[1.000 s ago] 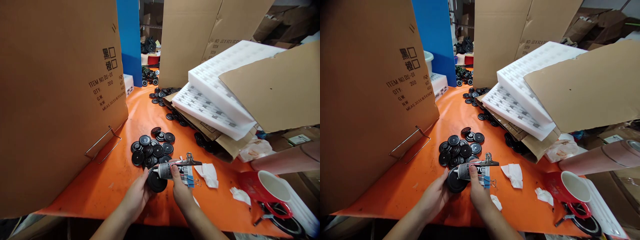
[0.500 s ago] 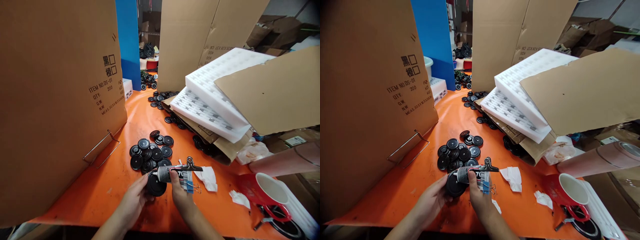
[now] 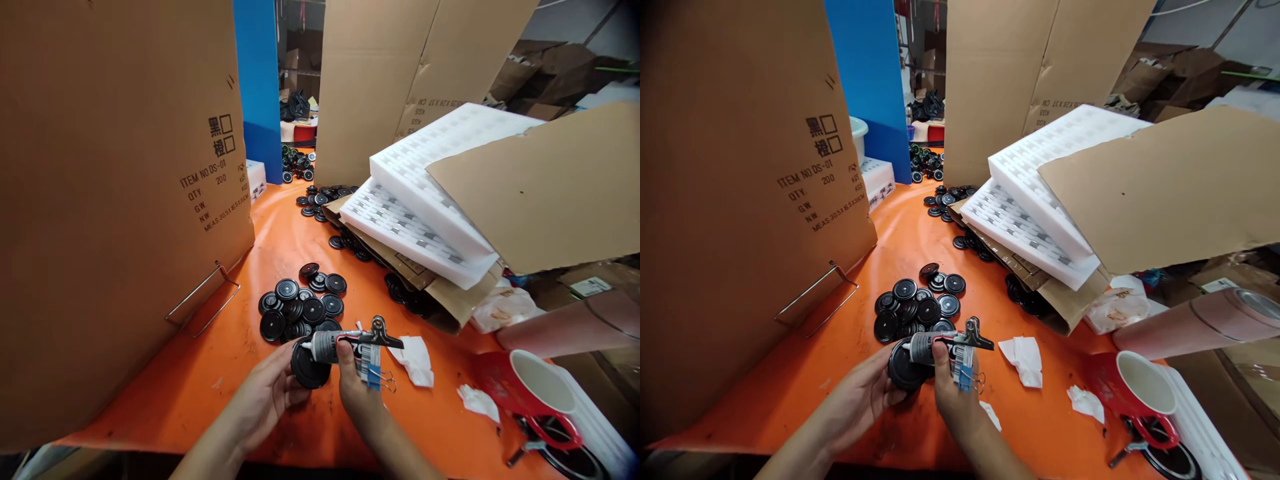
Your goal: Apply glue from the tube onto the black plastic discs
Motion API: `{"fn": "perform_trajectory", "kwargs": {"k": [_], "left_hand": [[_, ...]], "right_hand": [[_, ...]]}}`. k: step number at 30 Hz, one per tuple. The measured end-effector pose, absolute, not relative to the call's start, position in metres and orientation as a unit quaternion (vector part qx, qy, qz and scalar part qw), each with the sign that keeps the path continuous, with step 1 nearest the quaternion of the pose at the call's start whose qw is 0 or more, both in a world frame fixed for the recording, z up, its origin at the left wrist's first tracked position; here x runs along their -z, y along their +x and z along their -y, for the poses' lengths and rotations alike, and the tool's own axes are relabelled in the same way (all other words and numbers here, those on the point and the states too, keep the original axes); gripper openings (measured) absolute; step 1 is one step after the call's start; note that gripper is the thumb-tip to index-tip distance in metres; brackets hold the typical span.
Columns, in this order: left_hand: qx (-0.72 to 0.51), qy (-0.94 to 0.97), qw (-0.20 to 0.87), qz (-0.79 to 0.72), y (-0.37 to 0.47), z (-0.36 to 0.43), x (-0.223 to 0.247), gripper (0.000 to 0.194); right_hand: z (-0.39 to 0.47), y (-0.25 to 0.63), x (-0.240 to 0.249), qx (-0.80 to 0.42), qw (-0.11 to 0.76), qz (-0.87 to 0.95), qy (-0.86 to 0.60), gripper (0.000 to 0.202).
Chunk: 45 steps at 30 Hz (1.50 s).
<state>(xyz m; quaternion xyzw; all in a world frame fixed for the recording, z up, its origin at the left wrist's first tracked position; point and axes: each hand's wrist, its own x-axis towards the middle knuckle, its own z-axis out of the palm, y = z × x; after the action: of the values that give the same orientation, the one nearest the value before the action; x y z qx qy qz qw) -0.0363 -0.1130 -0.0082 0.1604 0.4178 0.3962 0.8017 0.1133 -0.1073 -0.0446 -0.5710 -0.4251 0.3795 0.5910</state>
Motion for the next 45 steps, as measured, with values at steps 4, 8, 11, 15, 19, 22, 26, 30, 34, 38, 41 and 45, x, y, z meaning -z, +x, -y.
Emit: {"fn": "perform_trajectory", "kwargs": {"k": [4,8,11,15,19,22,26,30,34,38,41,45], "left_hand": [[-0.398,0.164,0.814,-0.391,-0.041,0.113,0.005,0.031],[-0.409,0.144,0.81,-0.394,-0.041,0.112,0.002,0.029],[-0.412,0.15,0.807,-0.396,-0.042,0.112,0.004,0.031],[-0.394,0.162,0.814,-0.395,-0.046,0.112,0.004,0.037],[-0.41,0.15,0.807,-0.397,-0.046,0.111,0.002,0.03],[-0.418,0.154,0.797,-0.408,-0.045,0.11,0.002,0.027],[-0.398,0.158,0.81,-0.4,-0.049,0.11,0.003,0.036],[-0.413,0.147,0.815,-0.38,-0.05,0.111,0.005,0.029],[-0.422,0.152,0.802,-0.395,-0.049,0.111,0.005,0.025],[-0.393,0.166,0.813,-0.396,-0.05,0.11,0.005,0.037],[-0.404,0.155,0.819,-0.376,-0.051,0.109,0.006,0.033],[-0.417,0.15,0.804,-0.397,-0.05,0.11,0.009,0.029]], "right_hand": [[0.105,0.114,0.045,-0.386,0.58,0.446,-0.562,0.017],[0.103,0.112,0.04,-0.376,0.566,0.463,-0.569,0.016],[0.104,0.11,0.04,-0.376,0.563,0.466,-0.57,0.019],[0.104,0.109,0.044,-0.384,0.559,0.452,-0.58,0.023],[0.105,0.107,0.046,-0.379,0.566,0.454,-0.574,0.026],[0.105,0.104,0.046,-0.352,0.582,0.439,-0.587,0.031],[0.105,0.103,0.046,-0.352,0.585,0.425,-0.595,0.034],[0.105,0.105,0.045,-0.38,0.571,0.43,-0.588,0.03],[0.104,0.105,0.042,-0.378,0.568,0.437,-0.586,0.028],[0.103,0.104,0.039,-0.373,0.565,0.443,-0.588,0.029],[0.102,0.103,0.039,-0.371,0.545,0.463,-0.592,0.03],[0.101,0.102,0.04,-0.36,0.549,0.464,-0.595,0.033]]}}
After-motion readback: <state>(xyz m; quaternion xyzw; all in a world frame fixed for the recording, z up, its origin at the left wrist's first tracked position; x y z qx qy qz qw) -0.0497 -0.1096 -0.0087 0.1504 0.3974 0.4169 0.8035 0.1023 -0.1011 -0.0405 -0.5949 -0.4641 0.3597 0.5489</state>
